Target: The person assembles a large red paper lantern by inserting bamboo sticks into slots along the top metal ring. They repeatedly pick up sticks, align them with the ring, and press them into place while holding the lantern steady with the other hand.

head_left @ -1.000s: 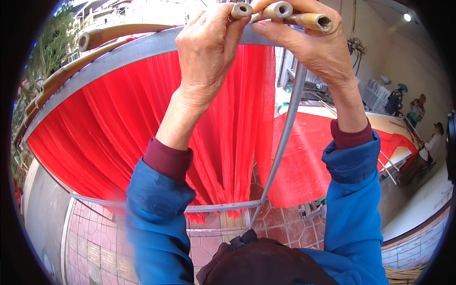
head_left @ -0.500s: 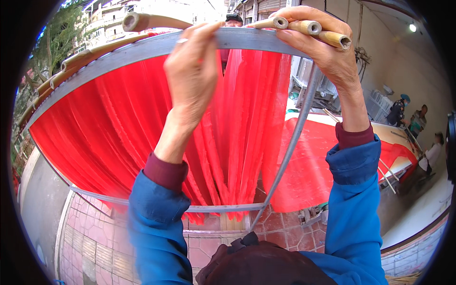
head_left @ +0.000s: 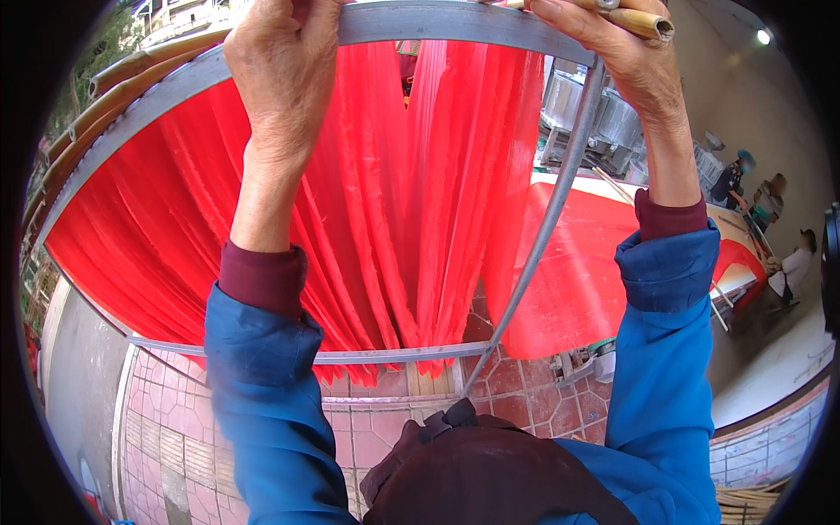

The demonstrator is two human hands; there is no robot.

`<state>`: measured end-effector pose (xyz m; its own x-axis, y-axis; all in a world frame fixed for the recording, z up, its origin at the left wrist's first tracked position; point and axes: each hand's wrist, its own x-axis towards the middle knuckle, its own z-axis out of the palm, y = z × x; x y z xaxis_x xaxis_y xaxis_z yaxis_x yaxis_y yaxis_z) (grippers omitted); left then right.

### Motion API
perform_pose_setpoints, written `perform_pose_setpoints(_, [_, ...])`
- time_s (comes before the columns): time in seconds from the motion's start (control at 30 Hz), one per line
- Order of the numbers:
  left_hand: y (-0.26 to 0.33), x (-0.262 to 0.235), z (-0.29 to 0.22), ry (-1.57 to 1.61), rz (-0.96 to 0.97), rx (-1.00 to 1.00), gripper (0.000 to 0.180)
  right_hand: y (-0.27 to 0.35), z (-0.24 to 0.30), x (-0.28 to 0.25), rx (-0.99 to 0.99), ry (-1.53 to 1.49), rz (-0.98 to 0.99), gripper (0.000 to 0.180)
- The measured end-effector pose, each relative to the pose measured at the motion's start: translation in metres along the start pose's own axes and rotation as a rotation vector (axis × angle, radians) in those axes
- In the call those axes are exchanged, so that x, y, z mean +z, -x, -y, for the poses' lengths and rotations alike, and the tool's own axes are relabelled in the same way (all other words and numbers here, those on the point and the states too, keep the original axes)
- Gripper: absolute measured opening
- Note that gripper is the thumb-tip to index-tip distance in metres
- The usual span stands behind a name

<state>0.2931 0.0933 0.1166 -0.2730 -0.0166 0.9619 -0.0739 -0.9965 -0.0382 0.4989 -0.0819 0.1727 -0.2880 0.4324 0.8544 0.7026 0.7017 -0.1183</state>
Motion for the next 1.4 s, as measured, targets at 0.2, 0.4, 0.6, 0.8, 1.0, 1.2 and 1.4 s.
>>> perform_pose_setpoints(0.2, [0.001, -0.004, -0.002, -0.127, 0.043, 0.049, 0.006, 0.0, 0.002, 0.006, -0.028, -0.03, -0.02, 0.022])
perform_pose_setpoints(0.4, [0.0, 0.002, -0.008, -0.057, 0.022, -0.001, 0.006, -0.001, -0.005, 0.004, -0.047, -0.029, -0.008, 0.022])
perform_pose_setpoints(0.6, [-0.006, 0.008, -0.011, -0.154, 0.056, 0.208, 0.007, 0.0, -0.006, 0.006, -0.005, -0.075, -0.031, 0.021])
perform_pose_setpoints(0.8, [-0.002, 0.018, -0.016, -0.195, 0.094, 0.207, 0.011, 0.0, -0.004, 0.007, 0.018, -0.11, -0.021, 0.023])
perform_pose_setpoints(1.0, [-0.002, 0.026, -0.014, -0.132, 0.068, 0.198, 0.011, -0.003, -0.005, 0.006, -0.052, -0.088, 0.015, 0.023])
perform_pose_setpoints(1.2, [-0.001, 0.031, -0.016, -0.151, 0.07, 0.196, 0.009, -0.002, -0.001, 0.011, -0.024, -0.09, -0.011, 0.023])
perform_pose_setpoints(1.4, [-0.003, 0.037, -0.017, -0.116, 0.059, 0.274, 0.008, -0.003, 0.001, 0.01, 0.021, -0.061, -0.01, 0.022])
